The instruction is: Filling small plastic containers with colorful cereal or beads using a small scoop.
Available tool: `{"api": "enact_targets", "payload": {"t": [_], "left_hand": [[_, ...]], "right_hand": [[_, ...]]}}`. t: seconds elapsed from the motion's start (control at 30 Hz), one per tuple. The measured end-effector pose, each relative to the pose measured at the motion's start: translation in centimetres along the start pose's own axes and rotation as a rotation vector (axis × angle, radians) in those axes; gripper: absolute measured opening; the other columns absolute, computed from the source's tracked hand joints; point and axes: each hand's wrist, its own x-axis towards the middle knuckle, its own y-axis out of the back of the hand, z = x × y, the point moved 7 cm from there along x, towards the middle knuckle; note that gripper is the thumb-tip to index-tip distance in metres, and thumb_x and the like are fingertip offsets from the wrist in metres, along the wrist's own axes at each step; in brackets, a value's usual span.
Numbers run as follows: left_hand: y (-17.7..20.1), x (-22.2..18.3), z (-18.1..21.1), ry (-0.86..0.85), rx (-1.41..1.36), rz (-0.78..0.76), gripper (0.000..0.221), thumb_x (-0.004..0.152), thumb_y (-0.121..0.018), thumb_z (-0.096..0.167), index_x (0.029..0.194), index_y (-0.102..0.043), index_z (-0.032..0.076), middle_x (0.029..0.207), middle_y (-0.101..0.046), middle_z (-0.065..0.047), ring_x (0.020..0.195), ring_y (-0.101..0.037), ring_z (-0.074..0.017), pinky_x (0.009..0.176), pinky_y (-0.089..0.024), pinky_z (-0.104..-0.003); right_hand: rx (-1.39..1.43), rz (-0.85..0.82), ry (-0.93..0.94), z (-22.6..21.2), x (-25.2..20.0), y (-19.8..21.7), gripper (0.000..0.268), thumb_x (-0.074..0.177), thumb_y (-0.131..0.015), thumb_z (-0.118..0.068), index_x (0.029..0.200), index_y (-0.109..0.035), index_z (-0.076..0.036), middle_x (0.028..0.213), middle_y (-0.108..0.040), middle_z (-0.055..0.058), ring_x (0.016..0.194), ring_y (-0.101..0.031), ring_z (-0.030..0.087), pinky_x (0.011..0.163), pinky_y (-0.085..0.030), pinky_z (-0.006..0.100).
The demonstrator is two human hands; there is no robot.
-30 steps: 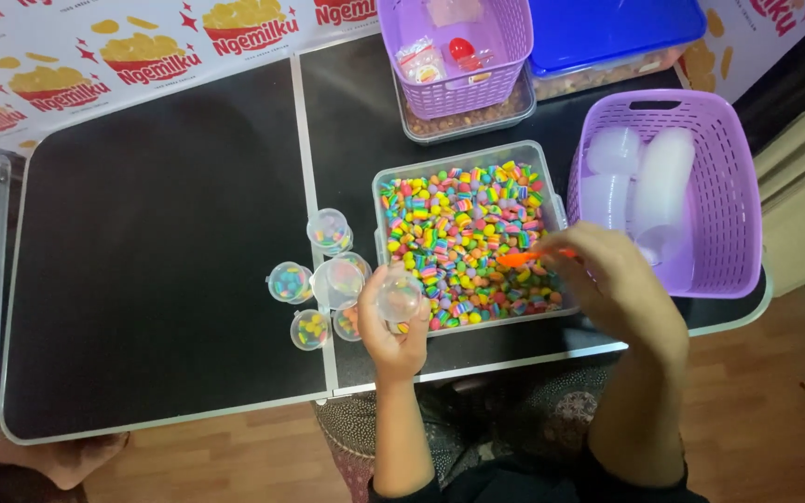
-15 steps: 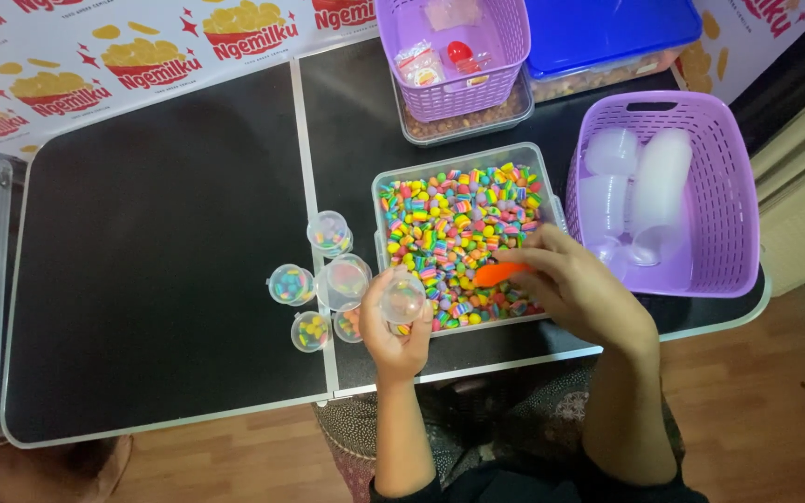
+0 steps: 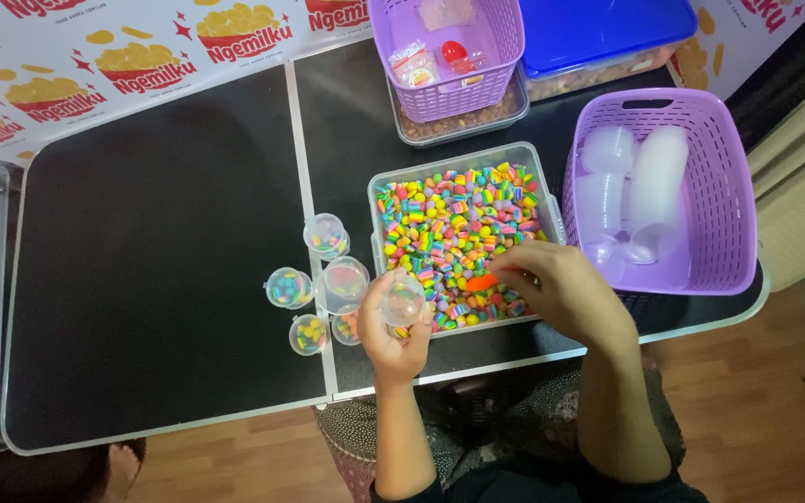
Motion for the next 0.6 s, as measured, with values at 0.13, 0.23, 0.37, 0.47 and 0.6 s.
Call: {"api": "enact_targets", "payload": {"t": [0.13,0.23,0.37,0.47,0.6], "left_hand": [[0.0,0.0,0.0,-0.009,0.005,0.001,0.052,0.083,-0.078,0.017,0.126,-0.059,-0.007,0.118,-0.069,-0.023,0.113,-0.067,-0.0336,0.098,-0.051,-0.045],[0.0,0.0,-0.1,-0.010,-0.003,-0.002,0.053,0.083,-0.078,0.017,0.126,-0.059,-0.006,0.119,-0.069,-0.023,0.114,-0.067,-0.0332,0.098,-0.051,-0.044],[-0.1,0.0,0.0,-0.017,0.003,-0.007,0.052,0.083,-0.079,0.017,0.125,-0.060,-0.006,0.118,-0.069,-0.023,0.112,-0.068,-0.0338,0.097,-0.051,-0.045],[-0.1,-0.1,0.2,-0.009,0.009,-0.002,0.051,0.082,-0.079,0.016,0.124,-0.061,-0.006,0.117,-0.070,-0.023,0.111,-0.068,-0.0342,0.096,-0.052,-0.045],[-0.1,-0.1,0.0,-0.016,0.023,0.005,0.051,0.080,-0.081,0.016,0.123,-0.061,-0.006,0.117,-0.070,-0.022,0.111,-0.068,-0.0342,0.097,-0.052,-0.045]], "right_hand": [[0.045,-0.005,0.035,-1.4,0.1,-0.3,0.013,0.092,-0.071,-0.008,0.096,-0.082,-0.013,0.086,-0.077,0.014,0.085,-0.074,0.039,0.077,-0.060,0.044],[0.050,-0.046,0.016,-0.7,0.2,-0.8,0.014,0.092,-0.069,-0.007,0.096,-0.082,-0.013,0.087,-0.078,0.012,0.086,-0.075,0.037,0.078,-0.060,0.043],[0.002,-0.106,-0.010,-0.7,-0.2,-0.9,0.014,0.096,-0.064,-0.011,0.098,-0.078,-0.011,0.089,-0.075,0.015,0.088,-0.073,0.039,0.080,-0.059,0.045],[-0.036,-0.138,-0.021,-1.4,-0.8,-0.5,0.015,0.097,-0.063,-0.011,0.098,-0.078,-0.011,0.090,-0.074,0.014,0.089,-0.073,0.038,0.081,-0.060,0.045],[-0.035,-0.156,-0.036,-1.6,-1.2,-0.2,0.015,0.097,-0.063,-0.012,0.099,-0.078,-0.011,0.089,-0.072,0.013,0.088,-0.072,0.037,0.079,-0.060,0.045]]}}
